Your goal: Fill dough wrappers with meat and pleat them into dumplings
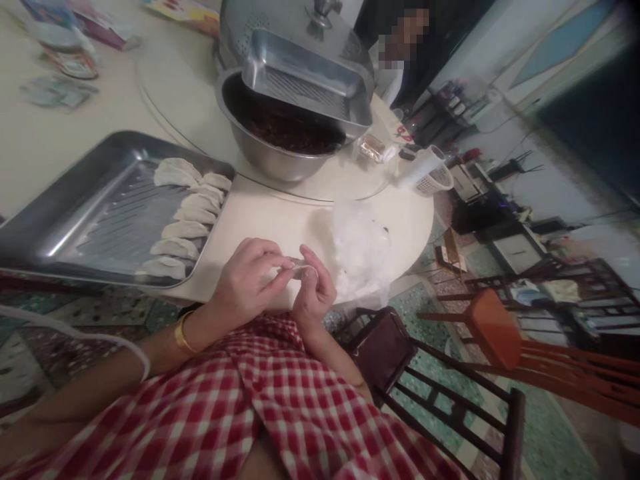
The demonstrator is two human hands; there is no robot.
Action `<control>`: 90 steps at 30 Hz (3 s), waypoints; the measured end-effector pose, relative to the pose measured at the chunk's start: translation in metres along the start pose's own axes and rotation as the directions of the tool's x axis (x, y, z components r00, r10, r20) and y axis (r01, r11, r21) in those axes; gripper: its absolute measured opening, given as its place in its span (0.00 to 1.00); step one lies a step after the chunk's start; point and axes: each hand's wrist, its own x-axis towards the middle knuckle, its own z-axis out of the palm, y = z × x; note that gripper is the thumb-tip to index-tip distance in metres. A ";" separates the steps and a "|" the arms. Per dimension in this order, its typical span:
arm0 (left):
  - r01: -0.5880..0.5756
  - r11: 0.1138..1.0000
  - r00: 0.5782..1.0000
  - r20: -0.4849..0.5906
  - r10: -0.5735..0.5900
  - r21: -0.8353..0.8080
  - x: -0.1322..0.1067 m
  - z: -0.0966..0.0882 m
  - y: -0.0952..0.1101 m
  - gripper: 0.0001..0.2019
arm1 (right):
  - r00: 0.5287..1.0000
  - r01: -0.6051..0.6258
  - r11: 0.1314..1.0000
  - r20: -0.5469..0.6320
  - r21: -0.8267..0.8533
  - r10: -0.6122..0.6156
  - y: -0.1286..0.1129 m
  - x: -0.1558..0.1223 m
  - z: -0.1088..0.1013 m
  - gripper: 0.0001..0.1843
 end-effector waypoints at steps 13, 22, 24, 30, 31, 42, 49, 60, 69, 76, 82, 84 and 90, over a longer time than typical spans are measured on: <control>0.008 0.998 1.000 0.021 -0.009 0.056 -0.005 -0.003 -0.004 0.05 | 0.983 -0.181 0.975 -0.015 0.126 0.184 0.000 -0.001 0.004 0.14; 0.001 0.997 1.000 0.017 -0.002 0.081 -0.006 -0.005 -0.007 0.05 | 0.955 -0.292 0.940 -0.001 0.178 0.297 -0.006 0.001 0.010 0.15; -0.013 0.992 1.000 0.015 0.011 0.122 -0.009 -0.007 -0.009 0.10 | 0.956 -0.288 0.939 -0.008 0.187 0.294 -0.006 0.003 0.010 0.14; 0.021 0.985 0.999 0.024 -0.025 0.174 -0.012 -0.010 -0.011 0.05 | 0.967 -0.248 0.947 -0.006 0.205 0.255 -0.002 0.002 0.011 0.12; 0.022 0.986 0.999 0.020 -0.026 0.168 -0.011 -0.010 -0.011 0.06 | 0.969 -0.239 0.947 -0.002 0.213 0.245 -0.001 0.001 0.012 0.11; 0.017 0.976 0.999 0.025 -0.023 0.219 -0.018 -0.010 -0.021 0.13 | 0.952 -0.303 0.935 0.005 0.183 0.308 0.004 0.002 0.017 0.17; 0.137 0.971 0.985 0.079 -0.155 0.197 -0.015 -0.014 -0.023 0.11 | 0.771 -0.625 0.737 0.350 0.256 0.532 -0.001 0.004 0.022 0.23; 0.263 0.956 0.949 0.146 -0.281 0.129 -0.008 -0.057 -0.024 0.08 | 0.493 -0.859 0.423 0.686 0.288 0.535 -0.015 0.013 0.039 0.28; 0.277 0.944 0.885 0.334 -0.323 0.179 0.000 -0.098 -0.030 0.14 | 0.429 -0.895 0.352 0.748 0.275 0.506 -0.025 0.017 0.066 0.28; 0.419 0.895 0.846 0.290 -0.447 0.157 0.002 -0.110 -0.033 0.16 | 0.478 -0.854 0.436 0.760 0.285 0.440 -0.031 0.018 0.068 0.29; 0.482 0.873 0.861 0.147 -0.487 0.073 -0.011 -0.105 -0.040 0.13 | 0.537 -0.746 0.622 0.766 0.236 0.354 -0.025 0.019 0.064 0.17; 0.568 0.823 0.810 0.160 -0.564 0.026 -0.014 -0.102 -0.040 0.14 | 0.568 -0.679 0.700 0.762 0.222 0.310 -0.023 0.020 0.063 0.15; 0.643 0.766 0.757 0.163 -0.633 -0.010 -0.015 -0.097 -0.033 0.13 | 0.628 -0.588 0.787 0.719 0.188 0.298 -0.020 0.019 0.065 0.17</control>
